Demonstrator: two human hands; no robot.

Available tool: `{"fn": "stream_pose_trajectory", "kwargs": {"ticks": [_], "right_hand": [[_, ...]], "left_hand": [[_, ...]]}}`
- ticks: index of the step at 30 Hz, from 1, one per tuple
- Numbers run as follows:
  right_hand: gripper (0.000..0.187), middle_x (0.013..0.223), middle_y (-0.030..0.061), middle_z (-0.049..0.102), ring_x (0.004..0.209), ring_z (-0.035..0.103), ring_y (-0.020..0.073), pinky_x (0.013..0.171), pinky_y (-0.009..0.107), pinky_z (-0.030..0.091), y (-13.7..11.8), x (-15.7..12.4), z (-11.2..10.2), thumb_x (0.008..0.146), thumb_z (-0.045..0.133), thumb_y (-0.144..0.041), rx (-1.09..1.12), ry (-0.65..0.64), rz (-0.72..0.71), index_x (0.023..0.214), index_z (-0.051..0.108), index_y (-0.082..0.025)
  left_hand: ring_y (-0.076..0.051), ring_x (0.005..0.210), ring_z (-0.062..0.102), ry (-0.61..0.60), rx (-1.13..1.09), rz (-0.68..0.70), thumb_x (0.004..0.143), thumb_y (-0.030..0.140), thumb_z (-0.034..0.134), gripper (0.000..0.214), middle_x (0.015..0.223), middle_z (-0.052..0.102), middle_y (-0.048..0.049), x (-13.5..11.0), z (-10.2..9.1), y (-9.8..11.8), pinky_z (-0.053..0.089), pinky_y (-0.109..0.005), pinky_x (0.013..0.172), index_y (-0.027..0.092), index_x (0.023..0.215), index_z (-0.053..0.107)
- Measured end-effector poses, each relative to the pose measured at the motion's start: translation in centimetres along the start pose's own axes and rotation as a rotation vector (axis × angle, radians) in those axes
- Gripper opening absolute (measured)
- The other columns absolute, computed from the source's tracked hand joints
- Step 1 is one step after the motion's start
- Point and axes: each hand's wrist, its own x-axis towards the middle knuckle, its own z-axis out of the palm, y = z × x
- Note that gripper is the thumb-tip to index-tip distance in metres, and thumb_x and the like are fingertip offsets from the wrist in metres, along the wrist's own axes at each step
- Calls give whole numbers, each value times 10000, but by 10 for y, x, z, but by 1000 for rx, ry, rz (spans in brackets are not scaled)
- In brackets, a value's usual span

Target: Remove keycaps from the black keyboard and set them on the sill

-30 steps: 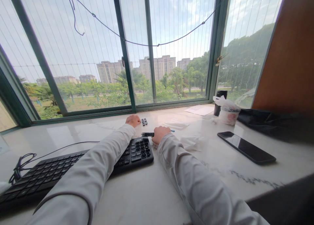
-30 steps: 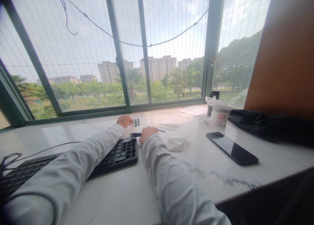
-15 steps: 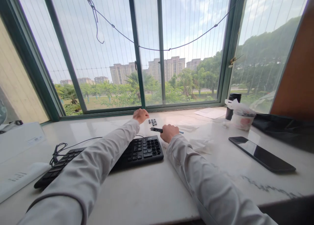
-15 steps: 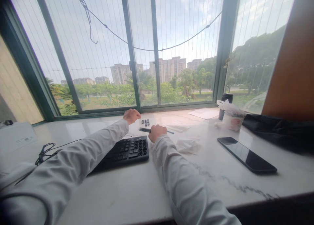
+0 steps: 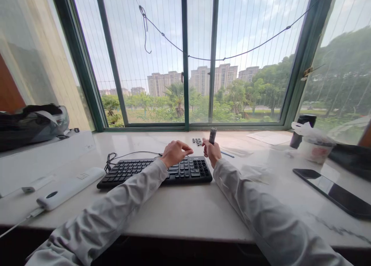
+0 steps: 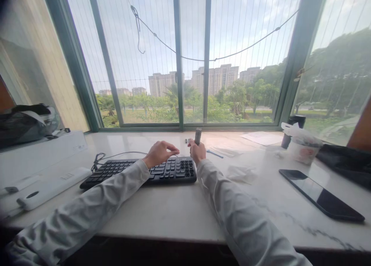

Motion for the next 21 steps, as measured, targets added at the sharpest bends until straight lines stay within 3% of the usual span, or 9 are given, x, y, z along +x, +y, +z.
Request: {"fn": "stream_pose_trajectory", "kwargs": {"ticks": [3,7,15,21], "right_hand": [[268,401,-87,257,342,225,66,350,218,191,-1,-13,12,771,565,-360,270,-27,102,584,462,-198],[288,398,-100,176,343,135,56,332,218,138,-1,-28,22,778,554,-308,424,-104,199,554,408,-203],[351,401,-71,229,352,259,77,364,236,246,-6,-41,30,784,540,-283,438,-52,200,510,333,-209],[335,382,-72,235,343,305,73,355,218,221,-5,-40,28,792,516,-288,375,-63,229,522,338,-200]], "left_hand": [[-197,890,662,-42,-43,-17,803,512,576,310,903,740,0,-17,10,1,476,-272,794,289,923,756],[-200,886,662,-105,-97,-2,806,536,559,337,914,739,-1,-22,17,1,480,-268,793,295,935,756],[-188,827,659,-124,-187,-6,792,535,568,329,868,737,0,-25,25,-2,473,-265,770,281,871,761],[-183,817,649,-165,-177,-14,810,481,545,317,894,731,-19,-28,30,3,469,-257,775,260,912,747]]}}
